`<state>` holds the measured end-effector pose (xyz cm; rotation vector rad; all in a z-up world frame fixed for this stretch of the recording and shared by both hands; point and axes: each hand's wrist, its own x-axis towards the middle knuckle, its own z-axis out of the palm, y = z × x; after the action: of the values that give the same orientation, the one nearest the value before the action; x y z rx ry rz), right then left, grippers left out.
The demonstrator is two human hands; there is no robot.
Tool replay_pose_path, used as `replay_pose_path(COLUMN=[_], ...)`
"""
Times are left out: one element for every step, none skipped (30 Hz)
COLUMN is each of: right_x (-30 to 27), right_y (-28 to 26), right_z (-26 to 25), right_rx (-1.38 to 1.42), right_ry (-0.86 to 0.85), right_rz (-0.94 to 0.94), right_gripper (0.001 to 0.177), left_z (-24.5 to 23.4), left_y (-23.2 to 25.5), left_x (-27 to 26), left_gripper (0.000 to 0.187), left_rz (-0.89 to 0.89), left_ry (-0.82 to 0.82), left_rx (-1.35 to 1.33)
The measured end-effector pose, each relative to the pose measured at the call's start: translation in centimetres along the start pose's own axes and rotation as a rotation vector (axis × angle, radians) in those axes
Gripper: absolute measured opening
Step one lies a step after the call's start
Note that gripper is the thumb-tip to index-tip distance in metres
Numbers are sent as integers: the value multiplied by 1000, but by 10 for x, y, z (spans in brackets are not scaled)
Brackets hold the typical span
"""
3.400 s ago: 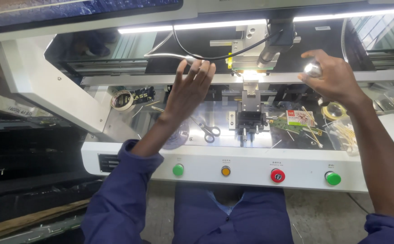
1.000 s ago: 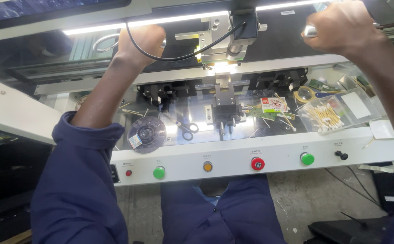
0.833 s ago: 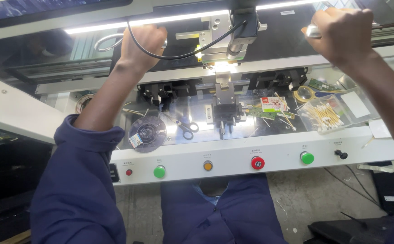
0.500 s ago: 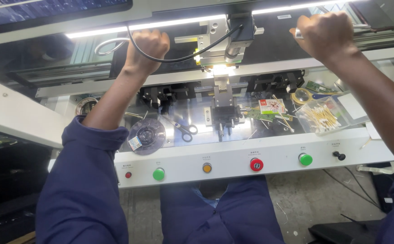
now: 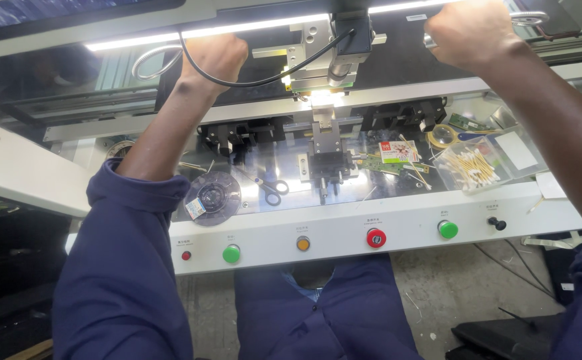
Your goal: Inspecting and cleaning a circuit board at a repair station
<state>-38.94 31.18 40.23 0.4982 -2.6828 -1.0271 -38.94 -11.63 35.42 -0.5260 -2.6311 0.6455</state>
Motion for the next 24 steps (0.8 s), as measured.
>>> replay_pose_path(right_x=[0, 0, -1, -3, -4, -5, -7, -8, -10, -15, -20, -25, -29, -33, -36, -41, -47, -54, -62, -70, -78, -83, -87, -91], right_y=[1, 3, 4, 7, 9, 10, 11, 12, 13, 13, 12, 10, 7, 3, 0, -2, -8, -13, -19, -25, -31, -38, -45, -52], right_z=[11, 21, 33, 44, 54, 65, 67, 69, 72, 68, 64, 61, 59, 58, 55, 46, 38, 31, 20, 10, 0, 6, 12, 18], right_rx=[1, -43, -88, -87, -109, -131, -131, -119, -109, -110, -138, -166, -167, -102, -37, -38, -69, -100, -98, -82, -66, -64, 29, 121], right_ry=[0, 126, 249, 246, 332, 418, 418, 494, 570, 571, 637, 703, 706, 752, 799, 803, 853, 902, 902, 940, 979, 979, 991, 1002], right_rz=[0, 1, 7, 8, 14, 21, 23, 0, -22, -21, 1, 24, 26, 24, 19, 19, 20, 21, 19, 20, 20, 19, 11, 3], right_gripper=[17, 18, 19, 19, 19, 21, 21, 20, 21, 21, 19, 21, 21, 21, 23, 23, 17, 13, 13, 19, 33, 33, 41, 51], left_z=[0, 0, 0, 1, 1, 2, 3, 4, 5, 2, -1, -4, -11, -18, -24, -32, -39, -45, -43, -40, -38, -37, -36, -36], left_y=[-1, -1, -1, -1, -2, -3, -3, -3, -2, -1, 0, 1, 3, 5, 7, 8, 9, 11, 14, 17, 19, 26, 31, 36], left_x=[-2, -3, -4, -4, -7, -11, -13, -15, -17, -18, -22, -25, -30, -34, -40, -43, -49, -54, -59, -64, -69, -76, -81, -87], left_gripper=[35, 33, 31, 31, 32, 33, 33, 34, 35, 35, 30, 25, 25, 24, 25, 25, 23, 24, 24, 20, 31, 31, 47, 64], left_rz=[0, 5, 13, 16, 36, 56, 57, 52, 46, 45, 46, 47, 47, 36, 24, 21, 28, 34, 34, 49, 63, 63, 61, 59], left_ry=[-1, 35, 71, 72, 124, 176, 178, 240, 303, 305, 353, 401, 404, 468, 532, 533, 540, 546, 544, 583, 622, 620, 587, 555], left_rx=[0, 46, 90, 89, 124, 159, 160, 229, 297, 297, 305, 313, 316, 347, 378, 381, 440, 499, 498, 480, 463, 462, 425, 388])
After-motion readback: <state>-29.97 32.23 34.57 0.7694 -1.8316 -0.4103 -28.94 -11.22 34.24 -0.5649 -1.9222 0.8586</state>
